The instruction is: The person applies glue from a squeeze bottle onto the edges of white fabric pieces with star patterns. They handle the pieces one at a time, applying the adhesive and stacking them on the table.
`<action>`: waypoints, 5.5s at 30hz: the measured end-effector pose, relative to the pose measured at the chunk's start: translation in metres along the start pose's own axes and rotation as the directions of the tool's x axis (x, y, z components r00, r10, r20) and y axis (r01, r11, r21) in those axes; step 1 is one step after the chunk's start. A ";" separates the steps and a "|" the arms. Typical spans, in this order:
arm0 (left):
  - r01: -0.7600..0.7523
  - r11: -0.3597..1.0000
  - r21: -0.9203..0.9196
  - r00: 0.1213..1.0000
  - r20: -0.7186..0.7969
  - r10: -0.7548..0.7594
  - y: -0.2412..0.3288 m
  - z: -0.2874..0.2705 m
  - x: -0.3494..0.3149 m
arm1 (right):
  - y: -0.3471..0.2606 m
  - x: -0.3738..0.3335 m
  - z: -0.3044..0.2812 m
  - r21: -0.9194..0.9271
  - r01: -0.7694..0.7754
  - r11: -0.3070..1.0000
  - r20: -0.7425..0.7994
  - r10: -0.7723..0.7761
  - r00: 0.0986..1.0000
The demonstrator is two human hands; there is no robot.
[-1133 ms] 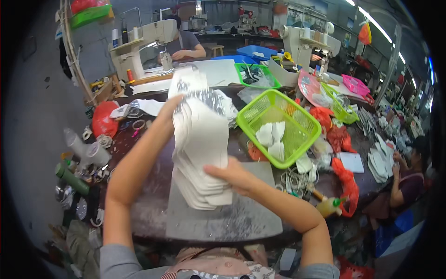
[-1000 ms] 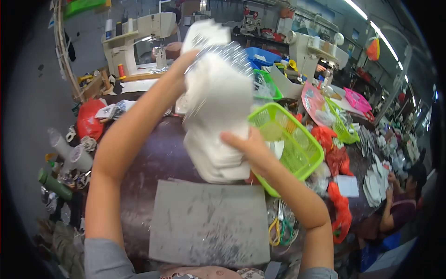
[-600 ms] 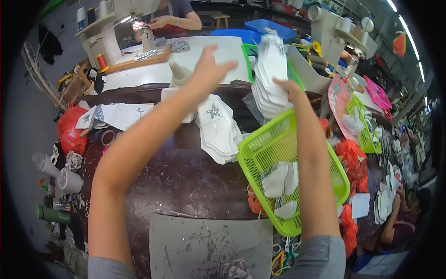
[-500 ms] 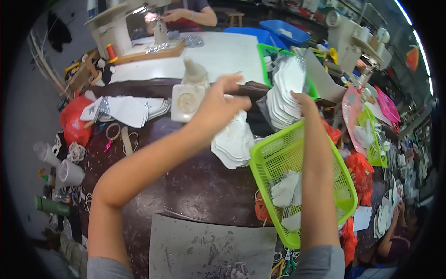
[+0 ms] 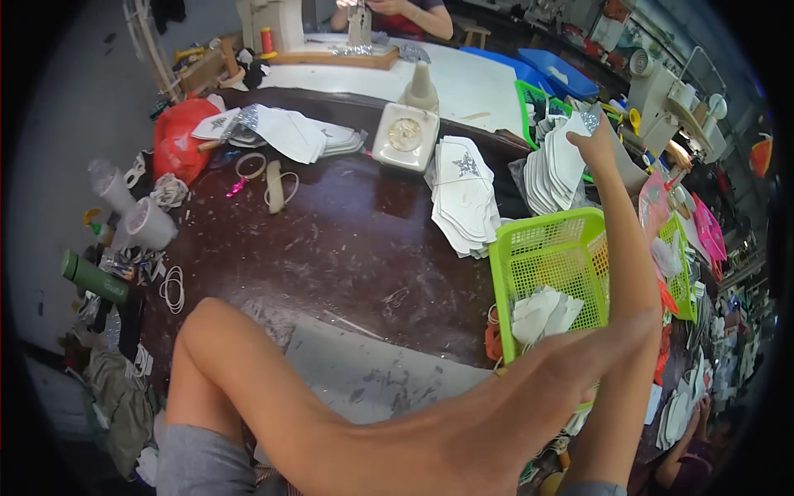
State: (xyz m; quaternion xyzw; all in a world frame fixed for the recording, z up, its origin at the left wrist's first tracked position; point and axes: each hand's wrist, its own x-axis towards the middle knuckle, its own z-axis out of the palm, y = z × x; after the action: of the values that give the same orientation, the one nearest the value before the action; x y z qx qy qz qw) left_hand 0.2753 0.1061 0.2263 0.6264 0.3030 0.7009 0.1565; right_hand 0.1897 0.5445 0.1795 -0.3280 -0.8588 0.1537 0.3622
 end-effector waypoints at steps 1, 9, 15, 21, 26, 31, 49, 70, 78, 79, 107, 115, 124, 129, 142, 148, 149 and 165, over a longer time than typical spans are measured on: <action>-0.011 1.000 0.021 0.997 -0.076 0.013 0.009 0.015 -0.009 | -0.032 -0.022 -0.018 -0.023 0.097 0.995 0.008 -0.097 0.995; 0.085 0.982 -0.169 0.986 0.156 -0.059 0.095 0.009 -0.069 | -0.149 -0.253 -0.129 0.118 0.355 0.927 0.202 -0.373 0.906; 0.544 0.808 -0.224 0.827 -0.021 -0.562 0.089 -0.029 -0.084 | -0.154 -0.404 -0.091 0.370 0.355 0.858 0.387 -0.490 0.781; 0.796 0.424 -0.433 0.313 -0.305 -0.899 -0.131 -0.122 -0.110 | -0.148 -0.493 -0.053 0.424 -0.236 0.875 0.518 -0.021 0.855; 0.709 0.433 -0.556 0.185 -0.445 -0.876 -0.247 -0.176 -0.078 | -0.155 -0.507 -0.010 0.254 0.113 0.961 0.274 -0.183 0.944; 0.961 0.269 -0.061 0.135 -0.747 -0.651 -0.316 -0.152 -0.019 | -0.151 -0.504 -0.015 0.304 0.038 0.952 0.260 -0.122 0.958; 0.760 0.421 -0.494 0.281 -0.334 -0.900 -0.367 -0.170 0.009 | -0.147 -0.500 -0.015 0.381 0.051 0.923 0.256 -0.158 0.954; 0.635 0.046 0.771 0.549 -0.409 -0.729 0.108 -0.032 -0.236 | -0.271 -0.551 -0.079 0.420 0.214 0.882 -0.067 -0.206 0.976; 0.545 0.038 0.837 0.682 -0.417 -0.601 0.121 -0.002 -0.243 | -0.257 -0.547 -0.121 0.808 -0.560 -0.181 0.551 -0.104 0.828; 0.540 0.066 0.839 0.688 -0.394 -0.610 0.129 -0.002 -0.243 | -0.247 -0.535 -0.144 0.836 -0.532 -0.134 0.524 -0.095 0.847; 0.303 0.218 0.928 0.595 -0.006 -0.803 0.146 0.013 -0.251 | -0.182 -0.549 -0.172 0.315 0.479 0.819 0.479 -0.573 0.665; 0.595 0.364 0.717 0.515 0.008 -0.857 0.123 -0.026 -0.241 | -0.173 -0.609 -0.165 0.025 0.428 0.903 0.372 -0.406 0.835; 0.709 0.341 0.617 0.471 -0.054 -0.880 0.111 -0.049 -0.234 | -0.180 -0.626 -0.190 0.138 0.367 0.920 0.450 -0.388 0.804; 0.716 0.038 0.697 0.360 -0.323 -0.875 0.104 -0.035 -0.225 | -0.182 -0.625 -0.187 0.171 0.534 0.828 0.498 -0.540 0.678; 0.869 0.487 -0.087 0.427 -0.362 -0.828 0.158 -0.120 -0.258 | -0.137 -0.487 -0.200 0.651 -0.710 0.268 0.703 0.139 0.697; 0.884 0.395 0.249 0.437 -0.141 -0.889 0.180 -0.136 -0.246 | -0.155 -0.374 -0.061 0.507 -0.840 0.196 0.848 0.063 0.526; 0.873 0.370 0.317 0.420 -0.104 -0.902 0.170 -0.141 -0.238 | -0.146 -0.356 -0.038 0.510 -0.832 0.219 0.841 0.078 0.536; 0.675 0.108 0.730 0.252 -0.090 -0.964 -0.036 -0.237 -0.169 | -0.165 -0.430 -0.070 0.128 0.319 0.939 -0.082 -0.310 0.947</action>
State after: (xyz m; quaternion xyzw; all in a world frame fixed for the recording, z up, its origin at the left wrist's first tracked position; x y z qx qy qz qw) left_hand 0.0666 -0.0216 0.0640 0.4747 0.7820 0.1744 0.3643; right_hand 0.3907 0.1347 0.0865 -0.1648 -0.8760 0.1437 0.4298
